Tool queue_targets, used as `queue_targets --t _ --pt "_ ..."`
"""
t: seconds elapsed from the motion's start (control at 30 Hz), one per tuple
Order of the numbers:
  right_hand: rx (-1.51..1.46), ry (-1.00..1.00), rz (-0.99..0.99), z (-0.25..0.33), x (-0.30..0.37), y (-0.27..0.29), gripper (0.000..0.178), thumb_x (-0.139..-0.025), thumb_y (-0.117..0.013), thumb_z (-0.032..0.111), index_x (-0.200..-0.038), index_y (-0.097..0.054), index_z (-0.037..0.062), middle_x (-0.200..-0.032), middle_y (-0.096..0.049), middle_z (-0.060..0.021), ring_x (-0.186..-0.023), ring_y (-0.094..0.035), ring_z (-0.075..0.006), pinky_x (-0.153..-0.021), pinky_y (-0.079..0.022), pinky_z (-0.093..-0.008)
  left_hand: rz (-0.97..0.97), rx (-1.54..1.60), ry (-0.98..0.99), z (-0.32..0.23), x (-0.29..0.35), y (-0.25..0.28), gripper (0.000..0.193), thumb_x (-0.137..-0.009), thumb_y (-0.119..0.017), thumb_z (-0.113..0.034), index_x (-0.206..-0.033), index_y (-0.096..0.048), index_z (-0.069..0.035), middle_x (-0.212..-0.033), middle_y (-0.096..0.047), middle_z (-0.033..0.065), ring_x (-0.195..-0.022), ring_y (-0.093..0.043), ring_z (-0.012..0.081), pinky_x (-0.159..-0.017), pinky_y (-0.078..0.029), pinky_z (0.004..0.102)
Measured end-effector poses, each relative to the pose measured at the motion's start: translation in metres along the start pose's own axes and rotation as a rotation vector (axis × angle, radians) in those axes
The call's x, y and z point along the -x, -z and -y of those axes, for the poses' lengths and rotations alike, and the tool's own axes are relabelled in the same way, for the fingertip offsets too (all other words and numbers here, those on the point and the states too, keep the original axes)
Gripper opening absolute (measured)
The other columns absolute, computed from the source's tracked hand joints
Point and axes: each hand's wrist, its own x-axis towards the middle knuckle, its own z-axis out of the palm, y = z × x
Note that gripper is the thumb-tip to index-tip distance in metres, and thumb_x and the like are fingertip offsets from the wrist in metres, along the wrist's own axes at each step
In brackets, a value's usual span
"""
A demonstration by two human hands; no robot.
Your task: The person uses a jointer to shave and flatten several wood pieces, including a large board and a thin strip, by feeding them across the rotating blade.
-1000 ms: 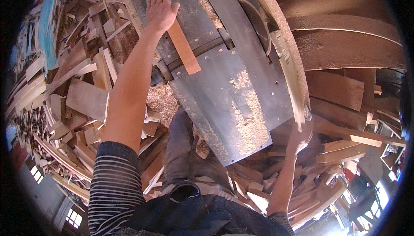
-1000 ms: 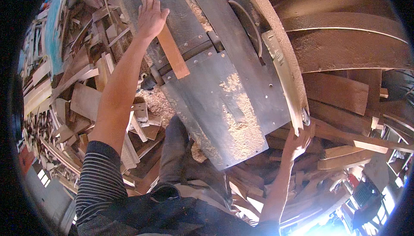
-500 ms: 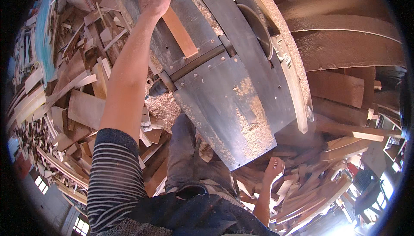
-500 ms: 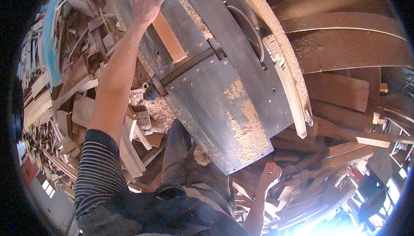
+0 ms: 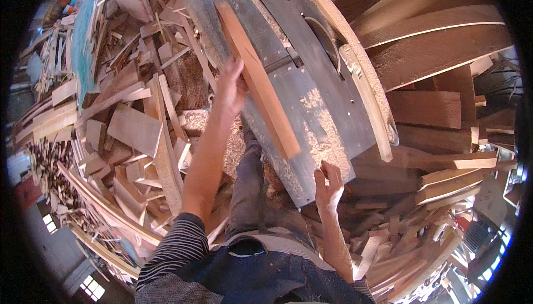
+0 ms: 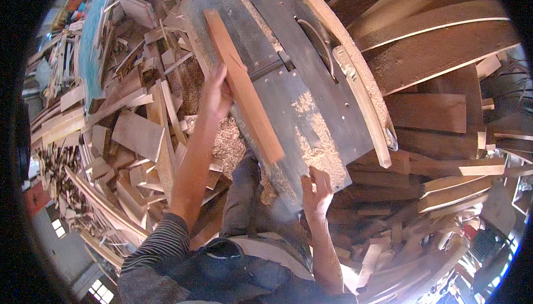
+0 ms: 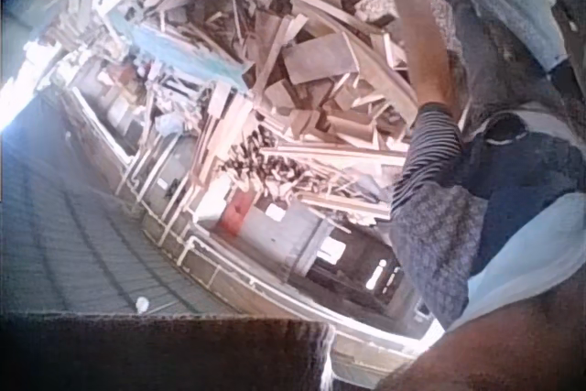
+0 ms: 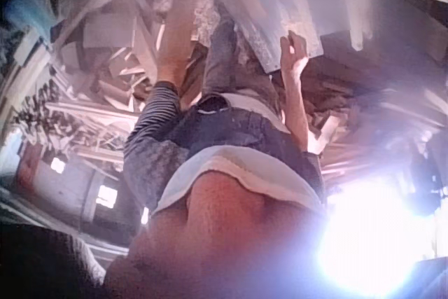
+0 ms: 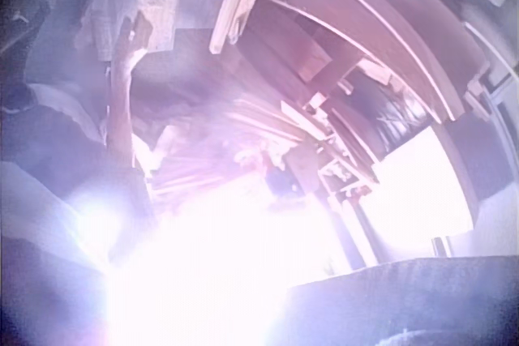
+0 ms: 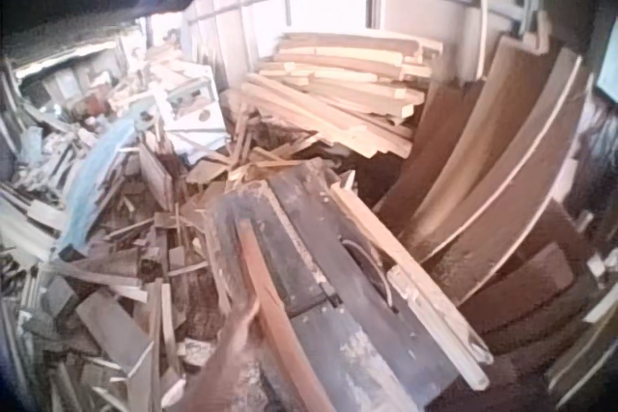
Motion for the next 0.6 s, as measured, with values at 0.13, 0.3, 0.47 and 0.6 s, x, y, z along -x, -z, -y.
queue_targets --t 0.13,0.3,0.47,0.6 --pt "0.013 0.149 0.141 0.021 0.007 0.029 0.042 -0.092 -0.076 0.027 -0.118 -0.068 -0.0054 -0.106 -0.068 -0.0198 -0.095 -0.067 -0.0325 -0.083 -0.055 -0.042 -0.099 -0.031 0.095 0.093 0.093 -0.016 0.042 -0.103 -0.068 -0.032 -0.132 -0.056 -0.003 -0.115 -0.068 0.0097 -0.112 -0.067 0.022 -0.092 -0.058 0.037" --pt "0.447 0.262 0.316 -0.017 0.054 0.064 0.041 -0.079 -0.081 0.023 -0.112 -0.069 0.0007 -0.099 -0.066 -0.0201 -0.091 -0.064 -0.0402 -0.081 -0.054 -0.0485 -0.177 0.105 0.062 0.201 0.16 -0.019 0.039 -0.105 -0.066 -0.028 -0.128 -0.054 0.0 -0.115 -0.066 0.0105 -0.106 -0.066 0.0234 -0.09 -0.055 0.0384" --pt "0.494 0.322 0.368 -0.084 0.082 0.072 0.044 -0.08 -0.08 0.02 -0.117 -0.063 0.0018 -0.102 -0.063 -0.0201 -0.096 -0.062 -0.0422 -0.08 -0.053 -0.0509 -0.398 -0.9 -0.302 0.232 0.206 -0.037 0.034 -0.101 -0.067 -0.019 -0.126 -0.054 -0.001 -0.119 -0.058 0.0125 -0.11 -0.061 0.029 -0.094 -0.05 0.0459" --pt "0.485 0.33 0.36 -0.124 0.085 0.049 0.045 -0.082 -0.079 0.019 -0.118 -0.061 0.0008 -0.103 -0.062 -0.0211 -0.098 -0.062 -0.0428 -0.082 -0.054 -0.0517 -0.168 -1.717 -0.563 0.208 0.206 -0.055 0.041 -0.099 -0.065 -0.026 -0.127 -0.055 0.003 -0.14 -0.049 0.0207 -0.138 -0.045 0.0401 -0.115 -0.036 0.0563"
